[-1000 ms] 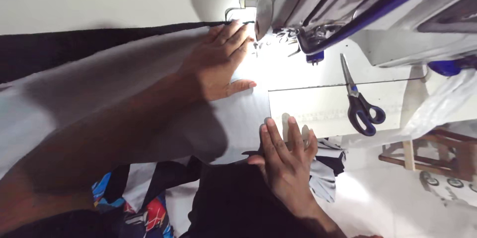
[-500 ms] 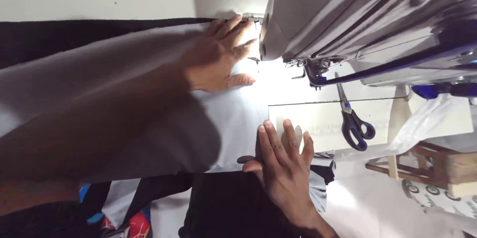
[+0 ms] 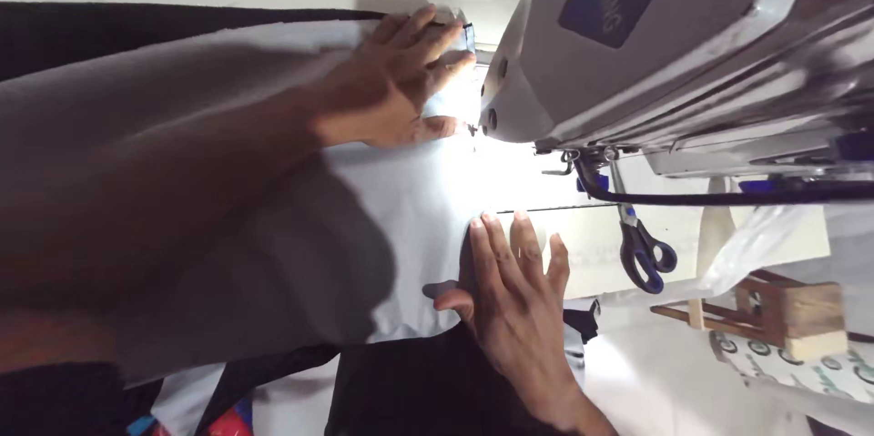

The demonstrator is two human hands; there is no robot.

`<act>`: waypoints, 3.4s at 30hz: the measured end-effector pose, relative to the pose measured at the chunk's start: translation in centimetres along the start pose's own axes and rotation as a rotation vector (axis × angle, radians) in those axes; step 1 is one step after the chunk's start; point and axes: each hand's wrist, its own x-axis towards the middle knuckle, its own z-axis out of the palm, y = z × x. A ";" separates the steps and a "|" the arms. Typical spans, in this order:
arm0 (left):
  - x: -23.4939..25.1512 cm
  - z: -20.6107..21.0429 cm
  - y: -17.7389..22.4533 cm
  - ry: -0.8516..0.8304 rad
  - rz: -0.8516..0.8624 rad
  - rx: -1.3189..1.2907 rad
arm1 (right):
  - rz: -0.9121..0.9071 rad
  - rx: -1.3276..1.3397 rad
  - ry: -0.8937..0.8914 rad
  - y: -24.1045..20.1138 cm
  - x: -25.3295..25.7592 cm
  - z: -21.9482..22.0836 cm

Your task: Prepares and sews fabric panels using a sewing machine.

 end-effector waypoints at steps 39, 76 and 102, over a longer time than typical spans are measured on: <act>4.8 -5.2 -3.5 -0.257 -0.101 0.050 | 0.530 -0.117 0.065 18.1 0.0 -5.4; -9.5 -7.3 3.8 0.089 0.013 -0.256 | 0.417 1.123 -0.108 10.7 -4.1 -7.0; -11.8 -12.2 6.5 -0.212 -0.276 -0.175 | -0.212 0.461 -0.121 -1.0 -0.4 -3.0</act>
